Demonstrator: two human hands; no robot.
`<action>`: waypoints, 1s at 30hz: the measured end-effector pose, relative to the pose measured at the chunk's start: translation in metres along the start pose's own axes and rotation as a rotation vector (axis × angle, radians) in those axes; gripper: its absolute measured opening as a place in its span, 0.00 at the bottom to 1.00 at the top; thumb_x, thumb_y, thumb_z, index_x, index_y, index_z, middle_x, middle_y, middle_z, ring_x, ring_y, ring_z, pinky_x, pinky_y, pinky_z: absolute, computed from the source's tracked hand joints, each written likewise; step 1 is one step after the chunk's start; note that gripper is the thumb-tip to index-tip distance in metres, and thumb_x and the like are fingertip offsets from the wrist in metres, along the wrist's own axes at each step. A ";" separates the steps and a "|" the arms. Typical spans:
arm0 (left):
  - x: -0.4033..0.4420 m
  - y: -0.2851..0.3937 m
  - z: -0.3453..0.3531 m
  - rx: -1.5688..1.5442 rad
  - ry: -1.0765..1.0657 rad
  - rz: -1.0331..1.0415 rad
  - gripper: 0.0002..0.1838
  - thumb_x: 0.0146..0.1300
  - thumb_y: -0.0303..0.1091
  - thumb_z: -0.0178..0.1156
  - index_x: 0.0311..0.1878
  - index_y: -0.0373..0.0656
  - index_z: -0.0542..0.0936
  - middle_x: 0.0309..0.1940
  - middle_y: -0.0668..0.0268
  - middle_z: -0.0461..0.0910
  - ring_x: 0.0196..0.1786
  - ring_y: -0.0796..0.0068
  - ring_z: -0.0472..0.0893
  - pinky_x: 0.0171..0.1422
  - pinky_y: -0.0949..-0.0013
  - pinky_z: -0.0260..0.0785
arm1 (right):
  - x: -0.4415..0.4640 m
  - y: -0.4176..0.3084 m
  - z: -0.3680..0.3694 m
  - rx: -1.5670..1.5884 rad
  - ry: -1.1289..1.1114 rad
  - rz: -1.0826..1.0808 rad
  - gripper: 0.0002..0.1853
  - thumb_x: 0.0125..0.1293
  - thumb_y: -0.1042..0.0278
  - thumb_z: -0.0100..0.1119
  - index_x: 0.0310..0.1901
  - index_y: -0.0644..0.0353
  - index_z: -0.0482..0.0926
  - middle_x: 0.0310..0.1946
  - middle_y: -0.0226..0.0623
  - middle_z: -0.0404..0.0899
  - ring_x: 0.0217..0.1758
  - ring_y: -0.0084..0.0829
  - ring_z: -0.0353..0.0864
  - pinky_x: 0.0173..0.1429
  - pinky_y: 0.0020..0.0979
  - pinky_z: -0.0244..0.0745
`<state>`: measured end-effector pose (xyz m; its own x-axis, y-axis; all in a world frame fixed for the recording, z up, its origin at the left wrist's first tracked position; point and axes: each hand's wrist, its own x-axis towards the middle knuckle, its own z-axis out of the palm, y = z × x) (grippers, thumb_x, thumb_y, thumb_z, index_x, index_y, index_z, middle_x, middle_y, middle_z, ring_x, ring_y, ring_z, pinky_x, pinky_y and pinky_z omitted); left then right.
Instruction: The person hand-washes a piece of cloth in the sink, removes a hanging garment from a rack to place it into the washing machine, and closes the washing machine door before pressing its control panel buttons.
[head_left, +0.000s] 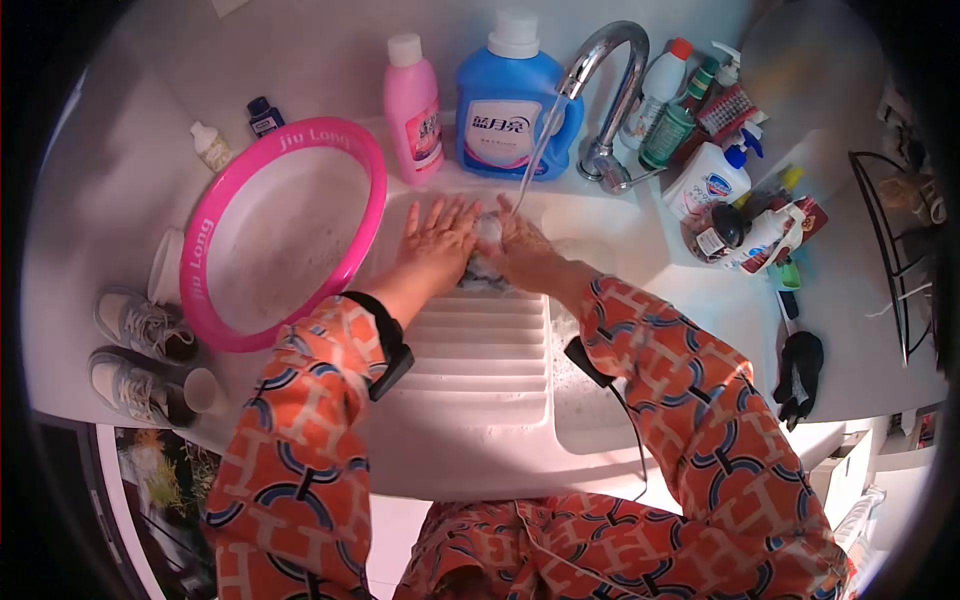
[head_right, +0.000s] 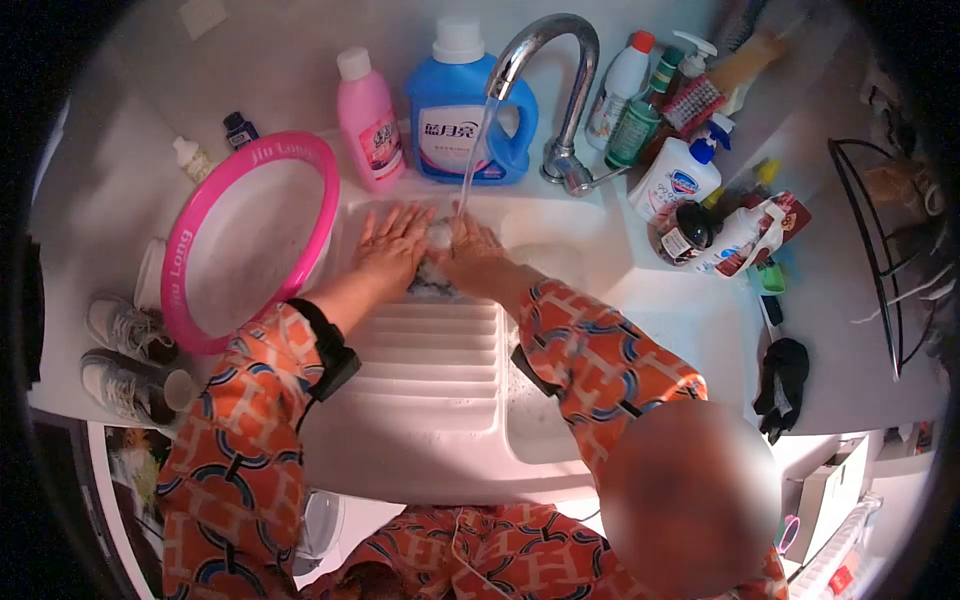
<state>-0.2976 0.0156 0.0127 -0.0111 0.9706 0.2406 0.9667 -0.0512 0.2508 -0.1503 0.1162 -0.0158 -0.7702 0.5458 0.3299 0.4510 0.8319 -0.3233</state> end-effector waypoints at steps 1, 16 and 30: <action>-0.004 0.010 -0.009 -0.291 -0.088 -0.021 0.31 0.67 0.43 0.44 0.68 0.37 0.54 0.68 0.52 0.53 0.73 0.55 0.48 0.71 0.43 0.37 | -0.012 -0.013 -0.023 0.189 -0.132 0.038 0.38 0.60 0.44 0.52 0.63 0.66 0.57 0.63 0.54 0.57 0.67 0.53 0.54 0.69 0.46 0.50; -0.007 0.025 0.019 0.328 -0.025 0.013 0.42 0.64 0.55 0.47 0.71 0.42 0.41 0.71 0.53 0.45 0.74 0.50 0.41 0.72 0.46 0.37 | -0.024 -0.016 -0.044 0.374 -0.296 0.221 0.36 0.65 0.57 0.44 0.70 0.57 0.43 0.71 0.46 0.42 0.74 0.49 0.38 0.72 0.53 0.38; -0.006 0.028 0.014 0.150 -0.368 -0.018 0.61 0.47 0.74 0.52 0.71 0.38 0.39 0.72 0.51 0.38 0.74 0.51 0.40 0.71 0.41 0.38 | -0.035 -0.012 -0.013 -0.290 -0.178 -0.232 0.33 0.60 0.53 0.52 0.65 0.54 0.58 0.69 0.54 0.42 0.71 0.59 0.42 0.71 0.52 0.46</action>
<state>-0.2665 0.0115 0.0056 0.0374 0.9919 -0.1214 0.9941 -0.0245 0.1060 -0.1229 0.0886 -0.0116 -0.9212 0.3352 0.1977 0.3445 0.9387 0.0133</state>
